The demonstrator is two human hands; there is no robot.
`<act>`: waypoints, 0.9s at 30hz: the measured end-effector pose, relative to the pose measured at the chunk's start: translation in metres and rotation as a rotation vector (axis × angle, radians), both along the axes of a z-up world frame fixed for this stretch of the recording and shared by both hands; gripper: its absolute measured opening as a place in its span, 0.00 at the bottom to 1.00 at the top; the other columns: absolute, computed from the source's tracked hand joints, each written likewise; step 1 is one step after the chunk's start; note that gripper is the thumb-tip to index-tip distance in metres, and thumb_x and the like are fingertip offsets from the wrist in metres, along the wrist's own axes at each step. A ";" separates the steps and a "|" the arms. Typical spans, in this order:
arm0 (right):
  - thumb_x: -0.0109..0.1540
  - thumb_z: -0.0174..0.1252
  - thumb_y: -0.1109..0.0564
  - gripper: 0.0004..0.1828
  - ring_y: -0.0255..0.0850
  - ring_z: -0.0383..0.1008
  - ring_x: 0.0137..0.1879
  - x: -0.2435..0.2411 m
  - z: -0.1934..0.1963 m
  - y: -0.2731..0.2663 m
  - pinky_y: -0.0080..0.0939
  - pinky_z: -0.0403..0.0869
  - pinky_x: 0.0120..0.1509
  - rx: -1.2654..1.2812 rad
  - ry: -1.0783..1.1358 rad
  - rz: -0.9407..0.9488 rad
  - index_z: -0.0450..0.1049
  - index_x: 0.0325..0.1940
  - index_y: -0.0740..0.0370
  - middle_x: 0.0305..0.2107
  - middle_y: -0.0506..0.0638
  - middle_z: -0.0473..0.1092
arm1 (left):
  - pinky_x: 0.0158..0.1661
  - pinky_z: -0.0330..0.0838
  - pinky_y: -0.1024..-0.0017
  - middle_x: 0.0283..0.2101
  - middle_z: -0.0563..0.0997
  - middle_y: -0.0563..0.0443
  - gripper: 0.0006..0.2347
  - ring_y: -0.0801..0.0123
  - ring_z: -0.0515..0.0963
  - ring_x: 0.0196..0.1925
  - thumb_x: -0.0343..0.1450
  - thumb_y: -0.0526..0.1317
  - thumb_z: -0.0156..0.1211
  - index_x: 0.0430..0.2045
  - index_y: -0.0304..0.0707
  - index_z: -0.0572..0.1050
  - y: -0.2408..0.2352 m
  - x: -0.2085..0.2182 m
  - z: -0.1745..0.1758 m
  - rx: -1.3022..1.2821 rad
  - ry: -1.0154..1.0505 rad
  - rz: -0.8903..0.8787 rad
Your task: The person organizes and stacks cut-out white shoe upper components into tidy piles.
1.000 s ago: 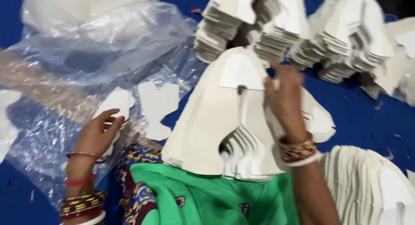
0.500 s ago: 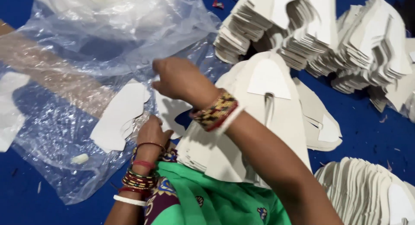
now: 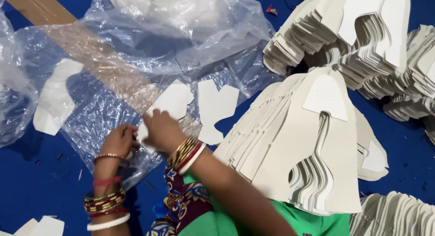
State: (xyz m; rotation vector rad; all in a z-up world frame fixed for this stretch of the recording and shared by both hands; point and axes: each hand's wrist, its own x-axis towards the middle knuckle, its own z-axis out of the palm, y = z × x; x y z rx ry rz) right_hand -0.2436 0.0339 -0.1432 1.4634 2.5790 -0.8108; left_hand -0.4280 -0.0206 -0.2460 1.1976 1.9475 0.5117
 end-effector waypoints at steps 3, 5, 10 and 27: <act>0.47 0.73 0.54 0.32 0.60 0.70 0.55 -0.007 -0.006 -0.032 0.53 0.77 0.47 0.127 0.043 -0.004 0.70 0.53 0.58 0.48 0.60 0.67 | 0.37 0.78 0.61 0.36 0.84 0.44 0.14 0.53 0.86 0.35 0.76 0.42 0.47 0.46 0.32 0.78 -0.009 0.000 0.002 -0.096 -0.285 0.082; 0.46 0.73 0.57 0.33 0.60 0.67 0.57 -0.005 -0.012 -0.041 0.52 0.77 0.47 0.194 0.059 -0.003 0.69 0.53 0.57 0.50 0.59 0.64 | 0.37 0.78 0.62 0.36 0.85 0.46 0.14 0.57 0.85 0.35 0.76 0.42 0.48 0.46 0.32 0.78 -0.015 0.002 0.006 -0.072 -0.283 0.107; 0.53 0.69 0.61 0.28 0.58 0.68 0.56 0.012 -0.033 -0.038 0.51 0.78 0.49 0.242 0.154 0.013 0.69 0.56 0.59 0.51 0.59 0.63 | 0.40 0.76 0.67 0.39 0.83 0.45 0.21 0.65 0.81 0.39 0.61 0.39 0.75 0.46 0.32 0.76 -0.010 0.005 0.019 0.036 -0.145 -0.106; 0.60 0.56 0.61 0.05 0.53 0.75 0.47 0.015 -0.024 -0.054 0.46 0.79 0.40 0.347 0.085 0.119 0.73 0.38 0.65 0.41 0.59 0.70 | 0.39 0.77 0.67 0.38 0.80 0.50 0.25 0.65 0.79 0.37 0.55 0.32 0.79 0.46 0.35 0.76 -0.006 0.010 0.022 0.013 -0.070 -0.127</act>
